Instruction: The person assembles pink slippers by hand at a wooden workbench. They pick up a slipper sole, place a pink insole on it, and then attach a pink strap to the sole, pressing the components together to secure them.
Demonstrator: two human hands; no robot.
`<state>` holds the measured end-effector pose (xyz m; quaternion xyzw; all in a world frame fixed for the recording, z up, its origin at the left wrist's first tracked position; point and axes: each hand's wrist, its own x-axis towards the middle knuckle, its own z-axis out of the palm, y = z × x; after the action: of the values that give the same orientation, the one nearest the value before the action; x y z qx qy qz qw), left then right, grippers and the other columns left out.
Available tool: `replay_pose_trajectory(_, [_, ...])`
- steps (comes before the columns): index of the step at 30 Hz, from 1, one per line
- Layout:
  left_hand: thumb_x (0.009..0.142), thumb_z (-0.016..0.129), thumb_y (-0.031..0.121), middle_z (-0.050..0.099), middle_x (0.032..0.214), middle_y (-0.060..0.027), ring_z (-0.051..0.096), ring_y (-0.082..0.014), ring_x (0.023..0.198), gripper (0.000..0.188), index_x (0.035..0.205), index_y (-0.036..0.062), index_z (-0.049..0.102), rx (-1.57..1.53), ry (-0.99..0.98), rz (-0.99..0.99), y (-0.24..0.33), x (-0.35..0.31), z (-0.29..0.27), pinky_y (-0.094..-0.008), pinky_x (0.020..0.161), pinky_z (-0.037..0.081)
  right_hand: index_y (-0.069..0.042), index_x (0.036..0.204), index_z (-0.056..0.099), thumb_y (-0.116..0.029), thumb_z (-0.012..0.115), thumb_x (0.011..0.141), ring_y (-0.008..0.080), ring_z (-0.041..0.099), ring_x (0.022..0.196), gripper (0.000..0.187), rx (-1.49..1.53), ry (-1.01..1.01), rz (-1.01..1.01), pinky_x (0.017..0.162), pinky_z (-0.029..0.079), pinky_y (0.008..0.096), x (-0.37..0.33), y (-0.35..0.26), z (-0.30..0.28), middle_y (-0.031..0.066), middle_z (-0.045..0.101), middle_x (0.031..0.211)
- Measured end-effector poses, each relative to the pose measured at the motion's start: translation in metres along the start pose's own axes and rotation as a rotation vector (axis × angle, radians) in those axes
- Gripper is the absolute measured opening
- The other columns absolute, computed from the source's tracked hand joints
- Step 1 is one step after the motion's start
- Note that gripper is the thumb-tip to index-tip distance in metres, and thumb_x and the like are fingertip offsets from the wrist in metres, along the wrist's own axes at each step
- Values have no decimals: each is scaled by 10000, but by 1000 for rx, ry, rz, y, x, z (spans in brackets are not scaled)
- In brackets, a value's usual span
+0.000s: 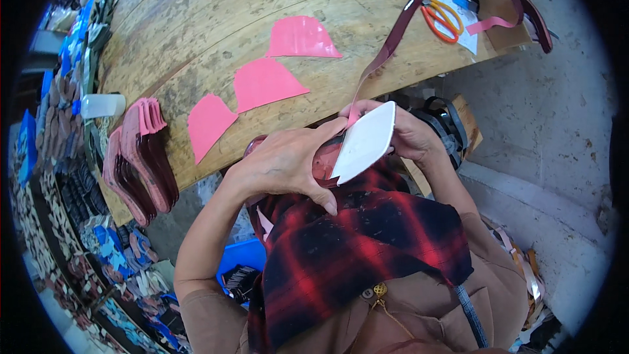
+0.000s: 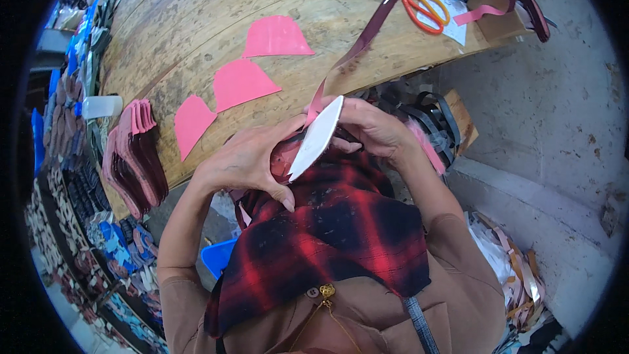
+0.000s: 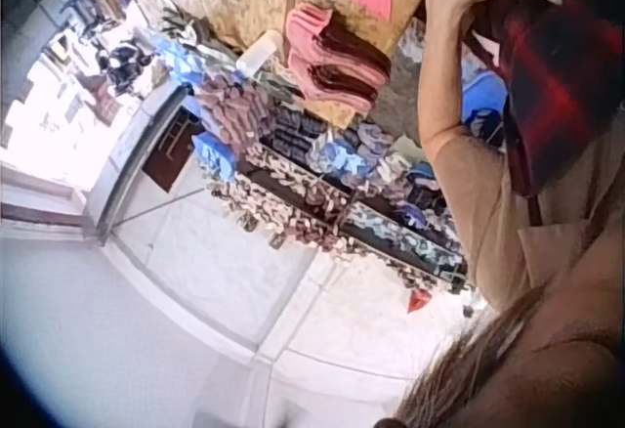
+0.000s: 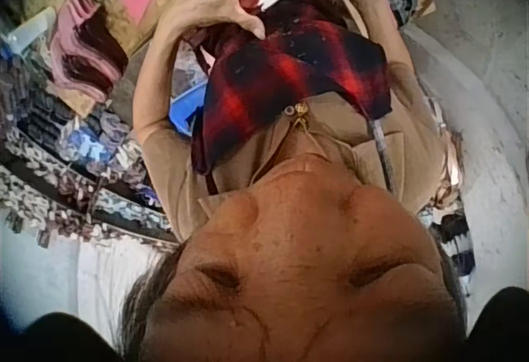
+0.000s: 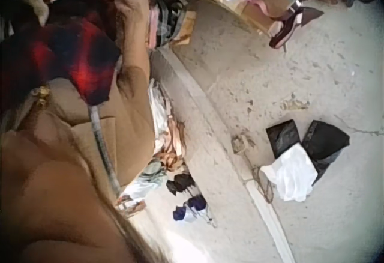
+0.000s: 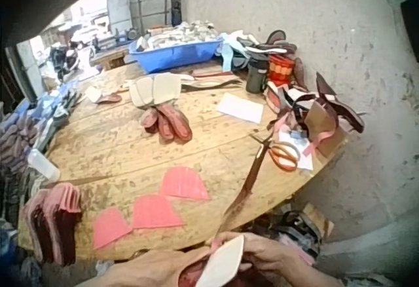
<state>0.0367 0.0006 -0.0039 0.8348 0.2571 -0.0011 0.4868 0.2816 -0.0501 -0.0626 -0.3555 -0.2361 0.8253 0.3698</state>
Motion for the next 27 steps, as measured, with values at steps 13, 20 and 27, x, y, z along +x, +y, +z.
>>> replay_pose_trajectory(13, [488,878,524,610,1195,-211,581,-384,1113,1119,1398,70,412,24,362,-37,-13,-10,2,-451,939,452,-82,1190,522,-225,541,982,24,453,484,253,-336,227,-136,393,274,153,9,-75,-13,46,654,811])
replay_pose_trajectory(20, [634,869,355,636,1052,-138,635,-295,906,897,1352,19,448,214,793,-110,-21,11,68,-385,795,489,0,1332,464,-179,640,866,112,618,856,529,-591,252,-575,748,490,238,25,6,50,107,610,1143])
replay_pose_trajectory(27, [1013,452,390,589,674,-78,560,-104,612,454,766,38,595,-875,564,-296,-29,-18,56,-279,529,429,31,1042,644,-237,620,890,123,653,778,309,-191,288,-395,692,523,264,39,1,62,67,684,903])
